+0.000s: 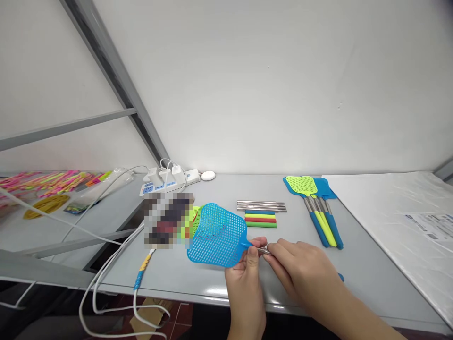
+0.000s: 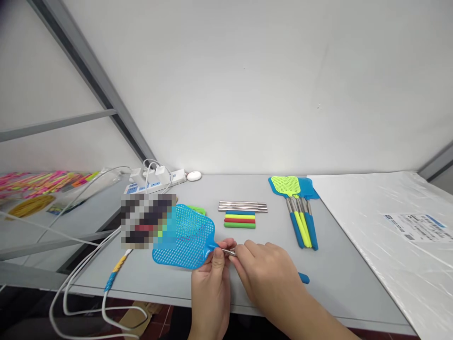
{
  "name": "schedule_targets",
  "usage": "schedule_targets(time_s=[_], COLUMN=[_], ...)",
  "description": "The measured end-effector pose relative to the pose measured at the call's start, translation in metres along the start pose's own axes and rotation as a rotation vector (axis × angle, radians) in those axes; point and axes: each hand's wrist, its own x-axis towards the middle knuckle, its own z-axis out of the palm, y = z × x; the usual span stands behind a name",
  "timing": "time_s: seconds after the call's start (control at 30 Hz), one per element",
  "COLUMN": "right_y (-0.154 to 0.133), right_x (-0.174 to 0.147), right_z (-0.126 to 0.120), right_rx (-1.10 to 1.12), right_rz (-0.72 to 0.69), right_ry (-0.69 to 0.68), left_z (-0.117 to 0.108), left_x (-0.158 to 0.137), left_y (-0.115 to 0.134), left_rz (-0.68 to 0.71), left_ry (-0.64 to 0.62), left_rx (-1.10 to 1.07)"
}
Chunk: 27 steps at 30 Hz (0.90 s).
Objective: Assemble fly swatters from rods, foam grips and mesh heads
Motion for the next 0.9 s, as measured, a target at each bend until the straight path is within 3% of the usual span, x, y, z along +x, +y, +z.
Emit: schedule_targets(time_s=[0.17,0.3,0.43,0.5,0.67,0.73,0.9], right_y=[0.002,0.005,0.019,0.024,0.024,0.024,0.037], right_x=[0.006,-0.002,-0.02,-0.026,-0.019,-0.015,-0.025], right_z=[-0.002,-0.008,-0.02,-0.025,-0.025,-0.023,-0.029], right_rx=[0.011,0.047,0.092,0.071,-0.034,-0.032,0.006], right_rz=[-0.051,-0.055,-0.014,0.003,-0.009,-0.025,-0.025], right_ry=[-0.048,-0.146,-0.211,-0.192,-0.159,-0.188,-0.24], left_z=[0.004,-0.003,-0.008,-0.004,0.021,0.023,0.005], left_x=[-0.007,-0.004,0.007,0.008,-0.009,-0.01,0.018], left_y=[-0.006,0.005,0.028,0.031,0.011,0.008,0.045], left_rz=[-0.044,-0.004,0.152,0.162,-0.004,0.024,0.26], left_ry=[-0.083,0.054,0.166,0.128,-0.063,-0.074,0.162], left_rx=[-0.07,-0.105,-0.182,-0.199,-0.107,-0.133,-0.25])
